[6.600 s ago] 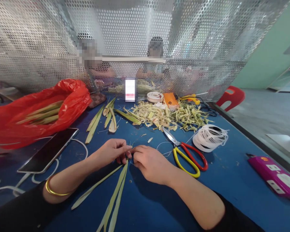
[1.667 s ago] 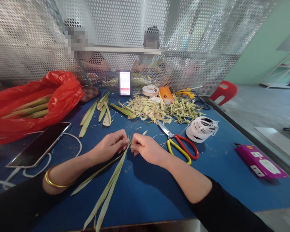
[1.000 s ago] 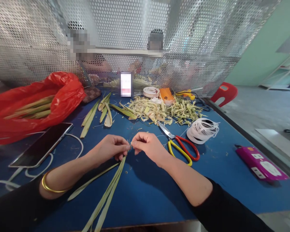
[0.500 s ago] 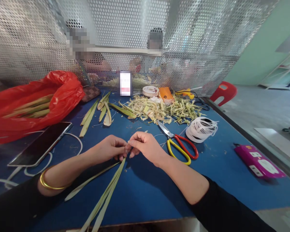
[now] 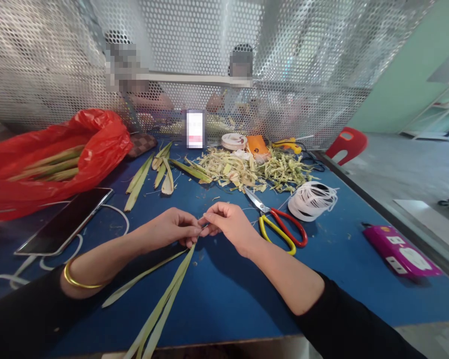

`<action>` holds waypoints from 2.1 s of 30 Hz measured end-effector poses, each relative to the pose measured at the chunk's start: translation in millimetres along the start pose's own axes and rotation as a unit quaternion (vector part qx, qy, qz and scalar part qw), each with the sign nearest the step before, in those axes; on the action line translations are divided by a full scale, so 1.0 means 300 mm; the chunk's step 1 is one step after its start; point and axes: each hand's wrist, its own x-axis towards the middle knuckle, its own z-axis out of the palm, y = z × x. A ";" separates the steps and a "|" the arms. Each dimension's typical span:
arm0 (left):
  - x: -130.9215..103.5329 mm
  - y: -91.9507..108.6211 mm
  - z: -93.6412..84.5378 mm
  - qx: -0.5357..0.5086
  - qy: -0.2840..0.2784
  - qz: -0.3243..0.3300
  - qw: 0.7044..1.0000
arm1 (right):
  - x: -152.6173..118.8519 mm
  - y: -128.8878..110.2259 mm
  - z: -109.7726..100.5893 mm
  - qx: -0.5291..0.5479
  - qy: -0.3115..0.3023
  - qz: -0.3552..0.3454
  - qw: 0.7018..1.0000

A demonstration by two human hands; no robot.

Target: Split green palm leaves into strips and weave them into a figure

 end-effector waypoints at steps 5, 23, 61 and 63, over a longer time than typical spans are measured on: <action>0.005 -0.005 0.011 -0.038 0.046 -0.010 0.998 | 0.012 0.008 -0.028 -0.152 0.118 -0.100 0.976; 0.004 -0.002 0.009 -0.071 0.108 -0.020 0.991 | -0.016 0.004 -0.020 -0.399 0.059 -0.246 0.881; -0.004 -0.028 0.031 0.283 0.242 0.201 0.906 | -0.001 0.023 0.002 -0.315 -0.021 -0.139 0.939; -0.003 -0.036 0.037 0.323 0.258 0.215 0.885 | 0.000 0.027 0.001 -0.312 -0.030 -0.142 0.939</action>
